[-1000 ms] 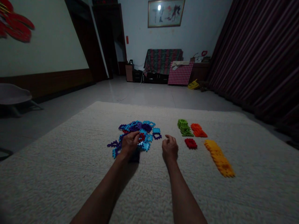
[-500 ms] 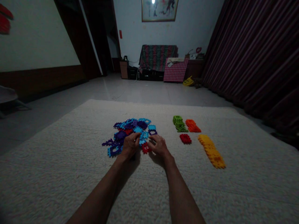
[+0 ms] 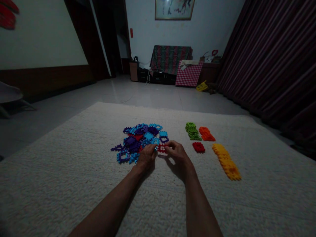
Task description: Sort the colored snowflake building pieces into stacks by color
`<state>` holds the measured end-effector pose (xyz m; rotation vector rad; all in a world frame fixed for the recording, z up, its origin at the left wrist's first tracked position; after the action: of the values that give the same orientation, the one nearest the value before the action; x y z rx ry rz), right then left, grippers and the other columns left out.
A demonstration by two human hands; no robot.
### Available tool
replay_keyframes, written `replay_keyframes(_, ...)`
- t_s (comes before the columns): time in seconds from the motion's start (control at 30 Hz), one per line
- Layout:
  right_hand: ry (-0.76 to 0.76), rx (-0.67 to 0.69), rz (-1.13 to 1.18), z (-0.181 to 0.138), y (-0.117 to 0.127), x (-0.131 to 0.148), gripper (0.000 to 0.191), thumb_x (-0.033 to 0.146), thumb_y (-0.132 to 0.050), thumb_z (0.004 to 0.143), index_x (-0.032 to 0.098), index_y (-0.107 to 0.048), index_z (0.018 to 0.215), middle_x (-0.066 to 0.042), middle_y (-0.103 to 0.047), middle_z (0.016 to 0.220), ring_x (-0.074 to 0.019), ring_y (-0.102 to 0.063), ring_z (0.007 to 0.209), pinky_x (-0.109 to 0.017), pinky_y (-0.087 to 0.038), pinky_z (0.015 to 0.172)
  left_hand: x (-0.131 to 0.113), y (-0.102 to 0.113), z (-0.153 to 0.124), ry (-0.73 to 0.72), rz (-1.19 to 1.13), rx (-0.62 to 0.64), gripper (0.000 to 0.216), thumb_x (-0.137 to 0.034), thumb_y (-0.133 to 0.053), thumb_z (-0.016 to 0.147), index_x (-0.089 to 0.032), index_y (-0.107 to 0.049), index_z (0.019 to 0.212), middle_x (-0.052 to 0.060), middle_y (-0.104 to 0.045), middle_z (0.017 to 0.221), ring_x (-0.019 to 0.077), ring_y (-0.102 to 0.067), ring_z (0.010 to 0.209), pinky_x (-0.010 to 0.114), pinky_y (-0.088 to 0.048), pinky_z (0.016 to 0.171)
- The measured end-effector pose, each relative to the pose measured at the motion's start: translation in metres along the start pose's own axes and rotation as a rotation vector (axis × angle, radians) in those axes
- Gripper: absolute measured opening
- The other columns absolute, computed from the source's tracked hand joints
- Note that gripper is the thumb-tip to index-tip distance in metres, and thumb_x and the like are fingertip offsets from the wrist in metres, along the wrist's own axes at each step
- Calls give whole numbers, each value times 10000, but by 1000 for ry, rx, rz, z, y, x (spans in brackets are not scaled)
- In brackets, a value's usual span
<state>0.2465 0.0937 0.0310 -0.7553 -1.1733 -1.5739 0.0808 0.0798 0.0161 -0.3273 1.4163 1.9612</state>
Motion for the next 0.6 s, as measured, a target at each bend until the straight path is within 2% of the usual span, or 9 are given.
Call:
replay_keyframes(0.1, 66, -86, -64, 7, 10, 3, 199, 418, -642, 821, 230, -661, 881, -71, -711, 1003, -230, -670, 912, -361, -549, 750, 0, -1, 0, 0, -4, 21, 366, -49, -529, 885, -173, -673, 1197, 99, -716, 1141, 228, -631, 1091, 387, -511, 1015)
replay_keyframes(0.17, 141, -114, -151, 4, 13, 4, 133, 348, -616, 810, 225, -653, 843, -86, -703, 1046, -246, -662, 999, -388, -546, 819, -1, -2, -1, 2, 2, 46, 324, -70, -553, 889, -184, -691, 1158, 89, -713, 1139, 223, -629, 1090, 385, -515, 1013)
replay_keyframes(0.23, 200, -69, -246, -4, 11, 1, 103, 254, -560, 798, 226, -653, 835, -84, -698, 1024, -239, -656, 1011, -409, -534, 883, -2, -2, -2, 6, 8, 65, 280, -92, -573, 893, -196, -711, 1113, 81, -707, 1148, 216, -627, 1088, 376, -519, 1006)
replay_keyframes(0.3, 240, 3, -333, -15, 8, -4, 157, 190, -518, 769, 226, -654, 839, -84, -692, 1029, -233, -651, 1014, -423, -523, 929, -3, -3, -3, 11, 9, 83, 240, -101, -590, 889, -201, -732, 1055, 79, -703, 1157, 211, -628, 1088, 362, -520, 1001)
replay_keyframes(0.4, 264, 67, -433, -31, 4, -11, 268, 170, -518, 722, 219, -664, 942, -111, -654, 1211, -254, -611, 1160, -443, -502, 1007, -3, -3, -5, 20, 9, 101, 218, -93, -599, 883, -199, -750, 999, 82, -700, 1185, 210, -627, 1106, 349, -514, 1009)
replay_keyframes(0.47, 247, 16, -492, -37, 3, -11, 348, 207, -557, 730, 207, -646, 1067, -136, -612, 1298, -272, -581, 1214, -451, -496, 1023, -2, -2, -5, 27, 11, 105, 215, -89, -601, 881, -198, -753, 987, 81, -701, 1194, 212, -626, 1117, 347, -511, 1014)
replay_keyframes(0.6, 126, -204, -695, -42, 0, -4, 454, 378, -642, 812, 175, -580, 1213, -153, -641, 1166, -301, -591, 1096, -472, -479, 977, -2, -1, -4, 16, 8, 95, 198, -101, -603, 890, -201, -752, 974, 74, -709, 1158, 208, -630, 1105, 342, -512, 1005)
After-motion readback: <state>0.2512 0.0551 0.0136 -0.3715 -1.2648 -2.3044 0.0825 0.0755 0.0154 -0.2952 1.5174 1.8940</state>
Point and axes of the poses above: each hand's wrist, its own z-axis towards the middle knuckle, its own y-axis out of the back of the hand, x = y × z, the point moved 7 cm from there along z, towards the middle knuckle
